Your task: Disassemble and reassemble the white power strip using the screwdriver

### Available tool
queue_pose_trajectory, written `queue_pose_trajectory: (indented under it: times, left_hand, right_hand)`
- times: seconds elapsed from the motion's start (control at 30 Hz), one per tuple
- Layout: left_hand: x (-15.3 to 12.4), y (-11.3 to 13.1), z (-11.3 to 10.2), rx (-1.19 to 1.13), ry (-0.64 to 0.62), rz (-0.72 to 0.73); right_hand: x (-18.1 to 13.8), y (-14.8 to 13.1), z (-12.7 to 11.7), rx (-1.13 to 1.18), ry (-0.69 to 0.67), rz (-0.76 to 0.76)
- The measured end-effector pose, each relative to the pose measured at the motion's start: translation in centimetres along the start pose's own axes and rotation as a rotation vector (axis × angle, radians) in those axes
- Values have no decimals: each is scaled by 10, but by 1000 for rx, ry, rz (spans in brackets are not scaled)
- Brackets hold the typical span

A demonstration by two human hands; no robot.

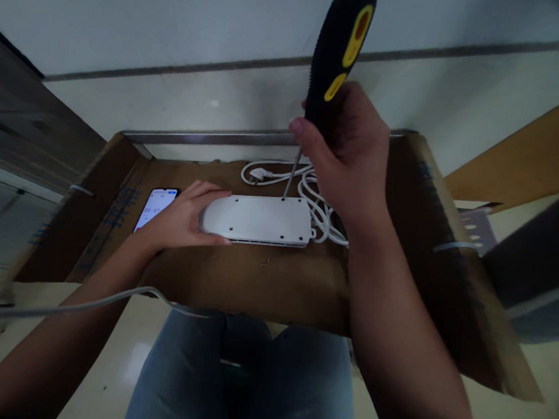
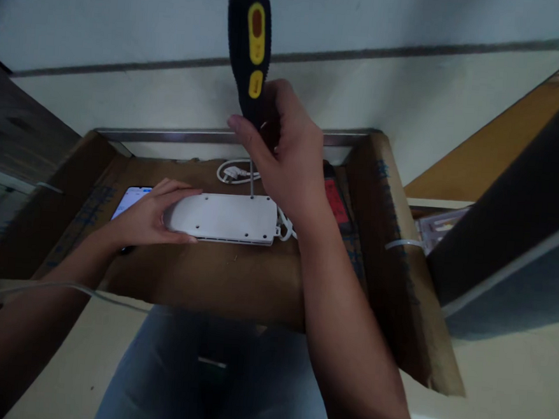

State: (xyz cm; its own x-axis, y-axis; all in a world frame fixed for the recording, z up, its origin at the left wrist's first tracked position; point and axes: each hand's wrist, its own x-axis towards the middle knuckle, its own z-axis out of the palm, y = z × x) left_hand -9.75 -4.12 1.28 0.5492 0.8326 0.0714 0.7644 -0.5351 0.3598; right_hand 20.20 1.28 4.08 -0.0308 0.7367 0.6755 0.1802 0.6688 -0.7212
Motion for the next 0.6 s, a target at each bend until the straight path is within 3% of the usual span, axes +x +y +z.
queue_pose_trajectory:
  times: [0.27,0.4,0.53,0.6]
  left_hand:
    - [0,-4,5,57,14,14]
    - [1,-4,-1,-23,-32,1]
    - [16,23,-1,-4,-114,-5]
    - [34,43,5,-22,-88,29]
  right_hand:
    - [-4,-14,3,150,-18,27]
    - [-7,-20,6,180,-65,22]
    - [-7,-19,7,150,-61,26]
    - [-7,-18,9,166,-36,37]
